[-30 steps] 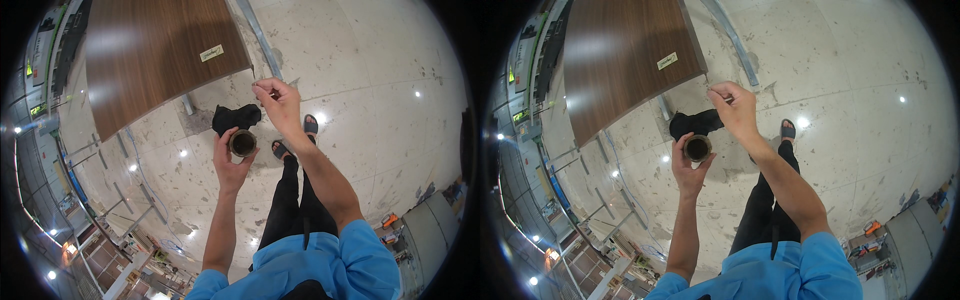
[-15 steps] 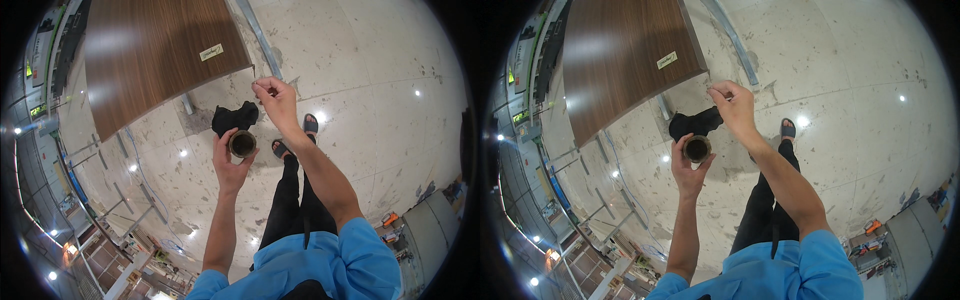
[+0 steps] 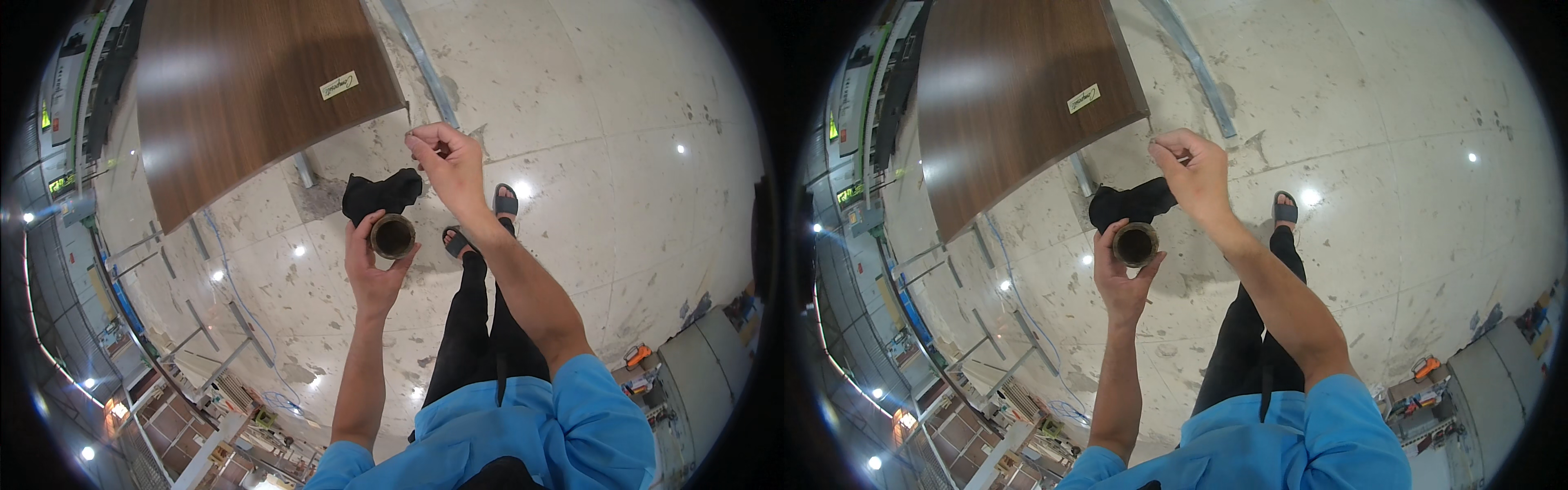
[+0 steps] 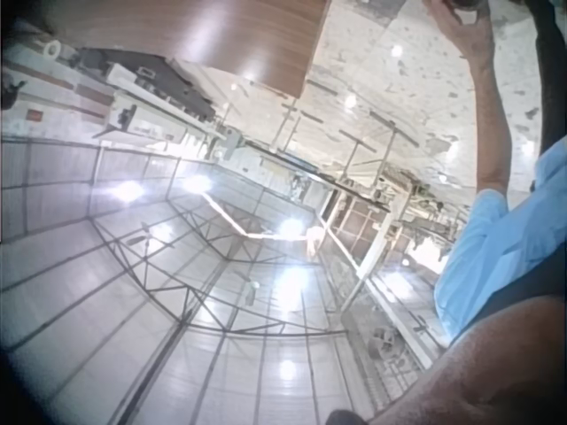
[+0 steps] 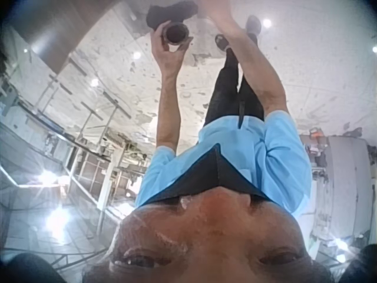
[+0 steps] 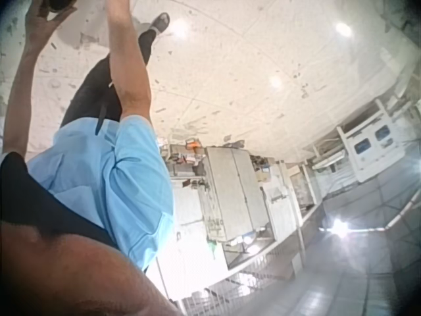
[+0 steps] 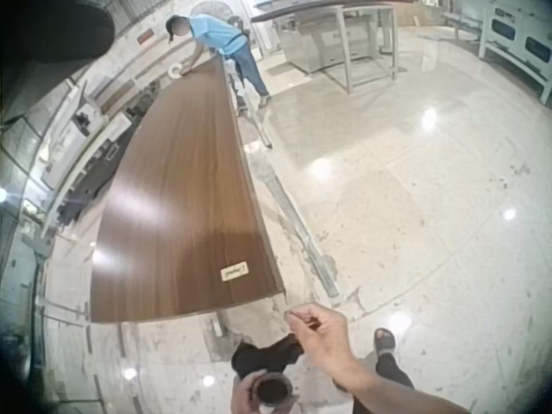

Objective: The person applies a dark liquid finish to the edges of a wooden table using a small brush and a cloth. They repeatedly dip the brush into a small container, apply the finish to the table edge, and wipe the surface with a black cloth.

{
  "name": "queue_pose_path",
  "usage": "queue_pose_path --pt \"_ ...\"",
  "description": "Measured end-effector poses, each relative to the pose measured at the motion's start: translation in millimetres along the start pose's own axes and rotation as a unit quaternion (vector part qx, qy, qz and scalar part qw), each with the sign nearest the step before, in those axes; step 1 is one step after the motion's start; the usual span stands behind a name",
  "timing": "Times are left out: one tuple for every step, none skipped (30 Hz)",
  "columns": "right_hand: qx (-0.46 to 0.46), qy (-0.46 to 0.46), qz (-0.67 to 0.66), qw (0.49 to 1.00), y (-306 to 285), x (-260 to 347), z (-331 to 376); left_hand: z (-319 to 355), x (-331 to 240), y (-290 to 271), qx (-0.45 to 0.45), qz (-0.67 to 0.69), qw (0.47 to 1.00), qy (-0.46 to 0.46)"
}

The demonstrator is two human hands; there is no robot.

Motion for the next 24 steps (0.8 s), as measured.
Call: queue_pose_path --pt "0.009 -0.016 -0.008 1.000 1 3 0 0 0 0 -0.002 0.004 1.000 0.002" --pt "0.002 -0.013 -0.004 1.000 0 3 1 0 0 0 -0.003 0.005 1.000 0.001" --pt "-0.001 -0.011 0.003 1.000 -2 4 2 0 0 0 -0.005 0.005 1.000 0.000" --pt "0.006 -0.028 0.006 1.000 -2 9 3 -1 1 0 -0.006 0.014 1.000 -0.001" --pt "-0.006 0.002 0.014 1.000 -5 6 4 -1 1 0 -0.005 0.005 1.000 -0.003" --pt "-0.008 0.014 0.020 1.000 -7 7 6 0 1 0 -0.004 0.005 1.000 -0.006" --pt "-0.018 0.045 0.037 0.998 -11 5 8 0 2 0 -0.004 0.014 1.000 -0.009" --pt "-0.002 0.010 0.018 1.000 -9 12 8 0 2 0 -0.007 0.001 1.000 -0.005" --pt "0.003 -0.005 0.012 1.000 -9 16 9 0 2 0 -0.006 -0.002 1.000 -0.003" --pt "-0.003 -0.003 0.016 1.000 -9 16 8 1 3 0 -0.006 0.004 1.000 -0.003" --pt "0.010 -0.028 0.014 0.999 -7 20 8 1 3 1 -0.006 -0.001 1.000 -0.002" --pt "0.013 -0.036 0.022 0.999 -5 21 6 1 3 1 -0.007 0.002 1.000 -0.005" --pt "0.023 -0.075 0.020 0.997 -3 26 5 1 4 2 -0.009 0.015 1.000 -0.009" --pt "0.015 -0.047 0.044 0.998 -4 21 3 1 4 2 -0.009 0.001 1.000 -0.007" --pt "0.014 -0.050 0.059 0.997 -5 20 2 1 4 2 -0.011 -0.002 1.000 -0.007" --pt "0.014 -0.055 0.073 0.996 -7 19 2 1 4 1 -0.011 0.002 1.000 -0.005" --pt "0.031 -0.029 0.056 0.998 -8 13 3 0 2 1 -0.004 -0.024 1.000 0.006" --pt "0.051 -0.002 0.039 0.998 -12 7 6 0 0 1 0.003 -0.043 0.999 0.016" --pt "0.063 0.062 0.043 0.995 -18 -4 11 0 0 1 0.013 -0.043 0.999 0.013" --pt "0.134 0.072 -0.018 0.988 -15 -7 17 0 -1 4 0.037 -0.055 0.998 0.018" --pt "0.196 0.117 -0.059 0.972 -13 -14 26 -1 -1 6 0.062 -0.050 0.997 0.012" --pt "0.250 0.157 -0.097 0.951 -12 -20 35 -1 -1 10 0.088 -0.045 0.995 0.007" --pt "0.291 0.193 -0.144 0.926 -11 -24 45 -1 -4 14 0.109 -0.064 0.992 0.025" --pt "0.323 0.223 -0.188 0.900 -10 -26 53 -1 -8 17 0.130 -0.084 0.987 0.044"
Point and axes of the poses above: each hand's wrist, its own z-axis away from the middle knuckle, its own y-axis out of the palm, x = y × z, the point moved 8 cm from there along -z, towards the middle knuckle, and after that the axes turned 4 degrees about x, right-handed, at the moved point
